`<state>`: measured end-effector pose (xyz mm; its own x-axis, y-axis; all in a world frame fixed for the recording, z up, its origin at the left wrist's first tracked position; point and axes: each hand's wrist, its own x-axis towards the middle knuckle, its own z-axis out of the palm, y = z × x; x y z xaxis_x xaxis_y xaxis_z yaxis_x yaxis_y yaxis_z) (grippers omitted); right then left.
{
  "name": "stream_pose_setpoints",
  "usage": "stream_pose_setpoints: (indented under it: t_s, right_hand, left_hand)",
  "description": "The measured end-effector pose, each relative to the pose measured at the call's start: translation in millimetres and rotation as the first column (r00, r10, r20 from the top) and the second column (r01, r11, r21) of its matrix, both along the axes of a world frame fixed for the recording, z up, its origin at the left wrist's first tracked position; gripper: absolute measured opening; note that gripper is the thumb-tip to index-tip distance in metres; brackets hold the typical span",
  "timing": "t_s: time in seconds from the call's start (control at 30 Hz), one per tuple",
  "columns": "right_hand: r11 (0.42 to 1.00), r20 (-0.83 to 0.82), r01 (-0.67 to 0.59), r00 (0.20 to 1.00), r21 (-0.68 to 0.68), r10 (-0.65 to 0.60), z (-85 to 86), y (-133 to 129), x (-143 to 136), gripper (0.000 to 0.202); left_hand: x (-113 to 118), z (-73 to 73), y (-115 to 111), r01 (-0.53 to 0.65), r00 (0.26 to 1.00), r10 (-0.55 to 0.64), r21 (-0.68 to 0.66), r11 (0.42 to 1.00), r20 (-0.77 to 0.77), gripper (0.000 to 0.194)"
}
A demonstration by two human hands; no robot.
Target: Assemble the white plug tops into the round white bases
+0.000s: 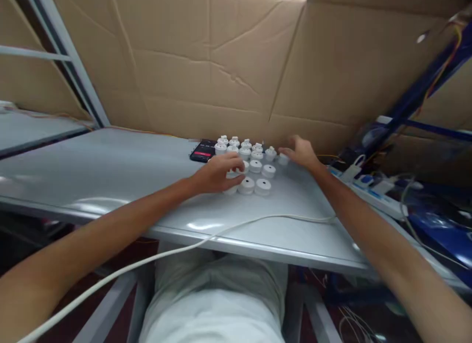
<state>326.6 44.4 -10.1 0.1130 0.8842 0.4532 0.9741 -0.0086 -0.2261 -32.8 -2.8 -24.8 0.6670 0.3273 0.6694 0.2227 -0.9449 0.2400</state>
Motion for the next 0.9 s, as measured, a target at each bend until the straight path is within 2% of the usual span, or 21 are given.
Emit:
stream_pose_setpoints:
  t_s: [0.17,0.23,0.33,0.5,0.57,0.67,0.73,0.83,0.9]
  right_hand:
    - [0.982,0.190,-0.157,0.966,-0.110,0.175,0.0,6.4,-21.2,0.048]
    - [0.971,0.188,-0.184,0.959,-0.155,0.211,1.5,9.8,-25.4,0.043]
    - [0.967,0.153,-0.214,0.960,-0.139,0.235,4.5,11.6,-26.9,0.032]
    - [0.966,0.134,-0.213,0.963,-0.149,0.233,11.7,0.9,-27.2,0.027]
    - [0.971,0.120,-0.222,0.965,-0.086,0.232,17.0,-7.6,-29.3,0.025]
    - [0.946,0.015,-0.299,0.954,0.128,0.300,25.7,-28.0,-42.0,0.022]
    - [0.894,-0.160,-0.375,0.894,0.245,0.418,28.0,-47.4,-60.1,0.023]
    - [0.811,-0.459,-0.539,0.676,0.228,0.577,22.4,-77.8,-96.1,0.034]
    - [0.757,-0.538,-0.617,0.572,0.215,0.619,14.3,-90.8,-114.5,0.040]
  left_hand:
    - [-0.4,-0.9,-0.1,-0.013,1.000,0.013,-0.002,1.000,-0.010,0.013]
    - [-0.3,-0.9,-0.1,-0.007,1.000,0.007,-0.012,1.000,-0.008,0.014]
    - [0.0,-0.8,0.3,-0.013,1.000,0.013,-0.021,1.000,-0.008,0.015]
    - [0.3,0.0,-0.4,-0.024,1.000,0.023,-0.018,1.000,-0.020,0.016]
    - [0.7,0.0,-0.9,-0.023,1.000,0.022,-0.020,1.000,-0.020,0.017]
    - [2.0,-1.0,-1.3,-0.018,1.000,0.018,-0.008,1.000,0.016,0.017]
    - [3.5,-2.1,-1.6,-0.027,0.997,0.029,-0.024,0.999,0.072,0.030]
    - [5.9,-2.6,-3.2,-0.009,0.991,0.025,-0.119,0.993,0.133,0.068]
    - [6.7,-1.9,-4.4,0.030,0.993,-0.010,-0.170,0.985,0.117,0.067]
